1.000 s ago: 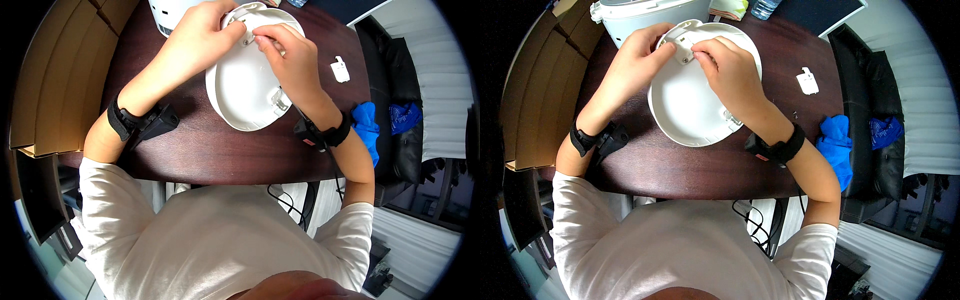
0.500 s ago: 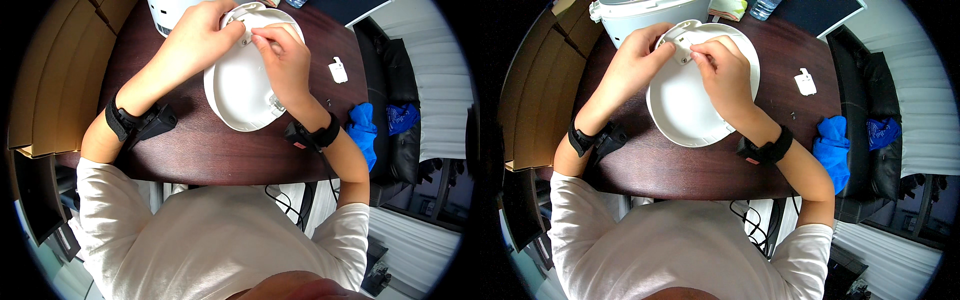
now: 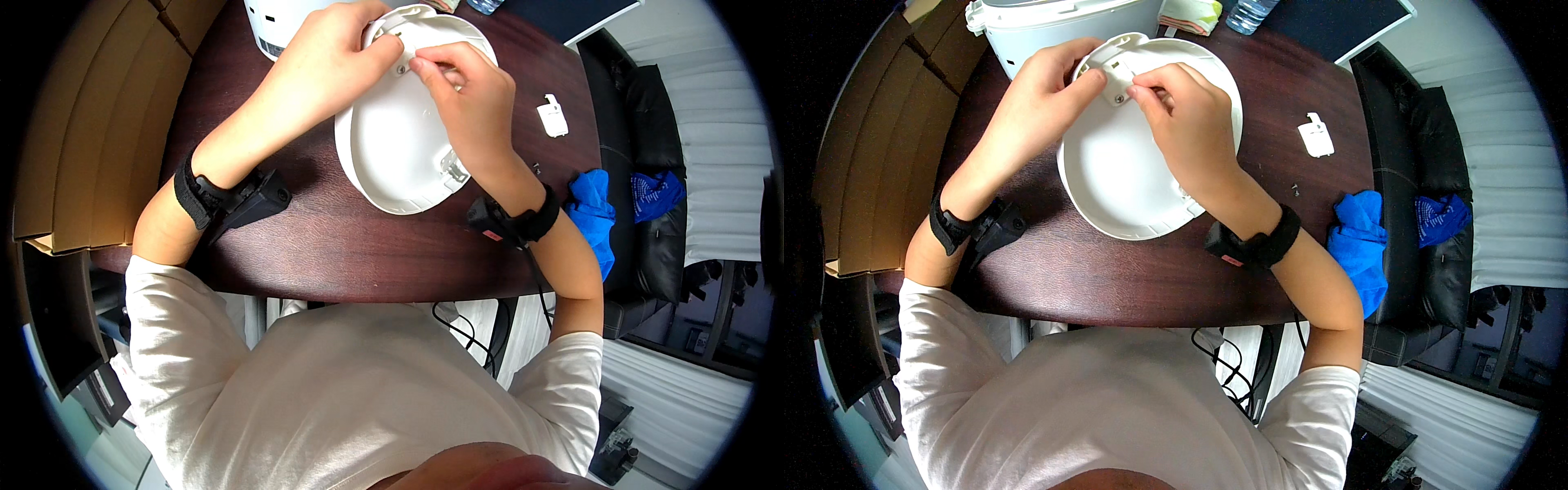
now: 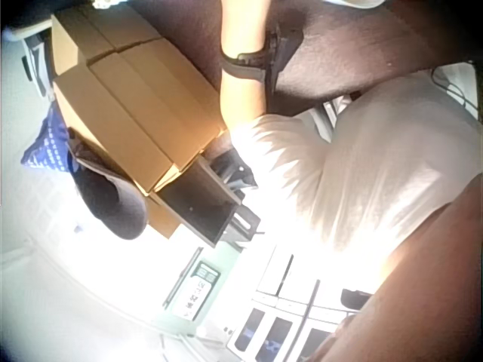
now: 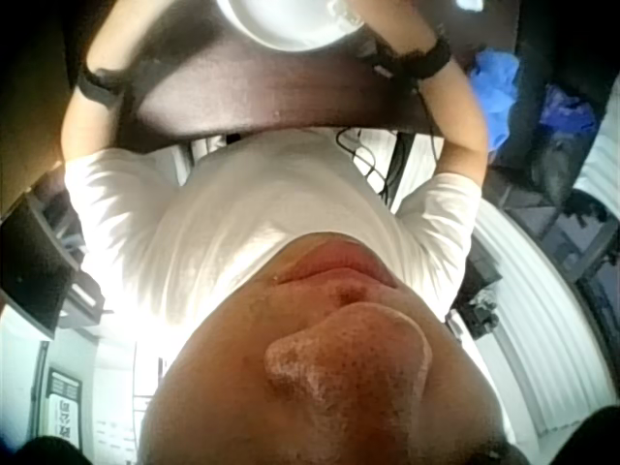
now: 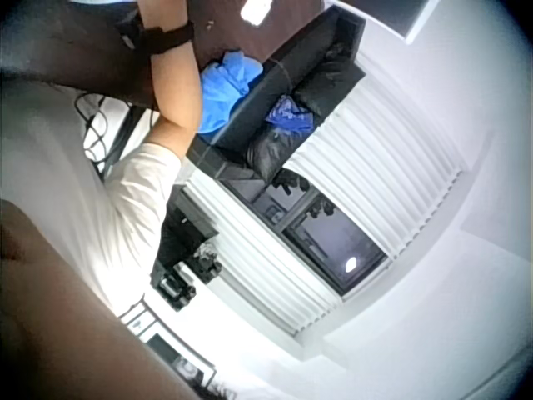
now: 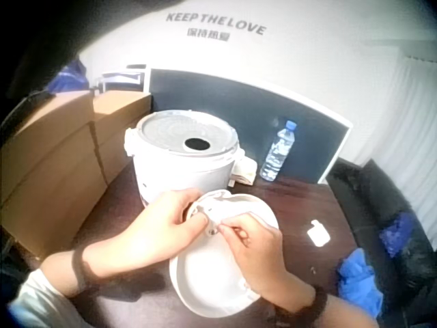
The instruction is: The person uses a screwdriver to remove screws from a white plastic appliance lid. They place the screws on the table and continue unscrewing multiple fasteners from different locations on the lid.
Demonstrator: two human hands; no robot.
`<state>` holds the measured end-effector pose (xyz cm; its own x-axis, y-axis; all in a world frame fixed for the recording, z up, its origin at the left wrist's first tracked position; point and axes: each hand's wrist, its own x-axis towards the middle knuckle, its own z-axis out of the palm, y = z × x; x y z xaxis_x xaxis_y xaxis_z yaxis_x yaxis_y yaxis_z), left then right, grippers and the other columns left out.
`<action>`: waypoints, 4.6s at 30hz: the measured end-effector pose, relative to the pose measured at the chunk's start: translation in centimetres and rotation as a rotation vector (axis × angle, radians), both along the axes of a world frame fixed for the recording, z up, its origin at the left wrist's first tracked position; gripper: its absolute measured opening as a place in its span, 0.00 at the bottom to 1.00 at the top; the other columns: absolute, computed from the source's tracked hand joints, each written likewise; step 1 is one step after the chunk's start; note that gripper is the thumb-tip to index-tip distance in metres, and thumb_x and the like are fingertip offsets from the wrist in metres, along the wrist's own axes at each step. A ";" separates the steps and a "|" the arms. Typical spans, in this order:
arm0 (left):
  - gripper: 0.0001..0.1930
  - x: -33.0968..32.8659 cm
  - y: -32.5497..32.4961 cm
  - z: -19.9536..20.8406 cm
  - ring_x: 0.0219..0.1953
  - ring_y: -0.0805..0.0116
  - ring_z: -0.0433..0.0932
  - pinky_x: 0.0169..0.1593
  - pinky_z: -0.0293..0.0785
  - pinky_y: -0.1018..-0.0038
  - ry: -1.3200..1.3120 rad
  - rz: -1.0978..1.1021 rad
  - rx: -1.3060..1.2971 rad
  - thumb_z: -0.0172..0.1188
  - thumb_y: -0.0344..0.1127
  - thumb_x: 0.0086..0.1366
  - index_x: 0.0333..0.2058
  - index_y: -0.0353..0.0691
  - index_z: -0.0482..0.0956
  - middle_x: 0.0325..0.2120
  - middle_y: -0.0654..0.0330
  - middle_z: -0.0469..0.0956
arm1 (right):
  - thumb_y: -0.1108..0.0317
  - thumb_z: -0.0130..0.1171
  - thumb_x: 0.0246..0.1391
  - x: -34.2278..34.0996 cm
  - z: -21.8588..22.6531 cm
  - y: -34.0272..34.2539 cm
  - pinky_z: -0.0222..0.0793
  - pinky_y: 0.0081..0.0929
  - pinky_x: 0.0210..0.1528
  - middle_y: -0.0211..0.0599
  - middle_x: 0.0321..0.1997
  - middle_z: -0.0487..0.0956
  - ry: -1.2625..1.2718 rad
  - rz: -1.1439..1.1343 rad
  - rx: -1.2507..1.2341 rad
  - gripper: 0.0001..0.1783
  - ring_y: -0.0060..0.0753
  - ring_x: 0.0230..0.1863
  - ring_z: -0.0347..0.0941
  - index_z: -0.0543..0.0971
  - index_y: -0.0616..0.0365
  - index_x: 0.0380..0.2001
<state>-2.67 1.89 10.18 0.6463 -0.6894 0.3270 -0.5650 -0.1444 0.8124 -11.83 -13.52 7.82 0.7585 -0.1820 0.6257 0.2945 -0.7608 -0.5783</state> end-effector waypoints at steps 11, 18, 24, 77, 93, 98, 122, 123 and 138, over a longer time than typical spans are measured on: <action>0.18 -0.2 0.1 0.2 0.29 0.74 0.76 0.34 0.73 0.77 -0.015 0.046 0.042 0.50 0.34 0.62 0.46 0.27 0.74 0.28 0.55 0.79 | 0.68 0.65 0.49 0.7 -0.2 -0.5 0.68 0.29 0.24 0.40 0.23 0.77 -0.045 -0.003 -0.174 0.09 0.38 0.21 0.75 0.76 0.61 0.26; 0.18 -0.4 0.1 0.2 0.30 0.73 0.77 0.35 0.73 0.76 -0.001 0.034 0.019 0.50 0.33 0.62 0.47 0.27 0.74 0.29 0.53 0.79 | 0.66 0.65 0.48 0.7 0.0 -0.8 0.68 0.33 0.23 0.39 0.22 0.75 -0.057 0.009 -0.278 0.11 0.41 0.21 0.73 0.74 0.59 0.24; 0.18 -0.4 0.0 0.2 0.30 0.73 0.77 0.35 0.73 0.76 -0.023 0.047 0.009 0.50 0.33 0.62 0.47 0.27 0.74 0.28 0.54 0.79 | 0.66 0.63 0.49 0.3 0.6 -0.8 0.68 0.33 0.24 0.37 0.22 0.75 -0.050 -0.005 -0.404 0.09 0.40 0.21 0.74 0.74 0.57 0.24; 0.16 -0.8 0.2 0.8 0.25 0.75 0.73 0.31 0.71 0.77 -0.106 0.003 0.012 0.51 0.33 0.61 0.45 0.28 0.75 0.24 0.57 0.77 | 0.66 0.55 0.52 0.7 2.8 -1.7 0.68 0.36 0.21 0.41 0.14 0.74 0.124 0.111 -0.508 0.13 0.44 0.16 0.72 0.76 0.56 0.15; 0.16 -1.0 0.2 1.2 0.23 0.76 0.70 0.27 0.67 0.77 -0.110 -0.002 0.018 0.51 0.33 0.61 0.45 0.29 0.75 0.22 0.58 0.75 | 0.63 0.54 0.55 0.0 2.9 -1.0 0.67 0.32 0.21 0.43 0.15 0.74 0.384 0.076 -0.092 0.17 0.43 0.16 0.72 0.75 0.61 0.16; 0.17 -1.1 0.2 0.9 0.26 0.75 0.73 0.31 0.71 0.77 -0.071 0.002 0.009 0.51 0.32 0.61 0.47 0.28 0.74 0.25 0.57 0.77 | 0.61 0.57 0.55 -3.1 5.1 -2.1 0.65 0.30 0.22 0.40 0.14 0.74 0.445 0.074 0.010 0.16 0.38 0.17 0.72 0.77 0.62 0.21; 0.19 -2.0 -0.4 -0.4 0.38 0.79 0.70 0.43 0.68 0.82 0.374 -0.130 -0.196 0.45 0.32 0.59 0.50 0.37 0.69 0.34 0.65 0.72 | 0.66 0.53 0.59 -11.6 3.5 -5.5 0.67 0.33 0.23 0.40 0.26 0.74 0.357 -0.028 -0.534 0.08 0.43 0.22 0.73 0.75 0.59 0.31; 0.19 -2.1 -0.3 -0.3 0.38 0.79 0.70 0.43 0.68 0.82 0.348 -0.139 -0.206 0.45 0.31 0.59 0.50 0.36 0.69 0.34 0.64 0.72 | 0.65 0.54 0.58 -10.9 4.4 -5.4 0.66 0.32 0.22 0.39 0.25 0.74 0.359 -0.033 -0.598 0.08 0.42 0.22 0.73 0.75 0.59 0.31; 0.37 -3.6 0.5 1.6 0.50 0.70 0.73 0.54 0.67 0.77 0.277 -0.296 -0.261 0.44 0.31 0.42 0.57 0.32 0.67 0.48 0.54 0.74 | 0.61 0.51 0.61 -8.7 7.3 -2.6 0.66 0.38 0.21 0.42 0.17 0.74 0.470 0.007 -0.613 0.15 0.46 0.19 0.72 0.73 0.58 0.24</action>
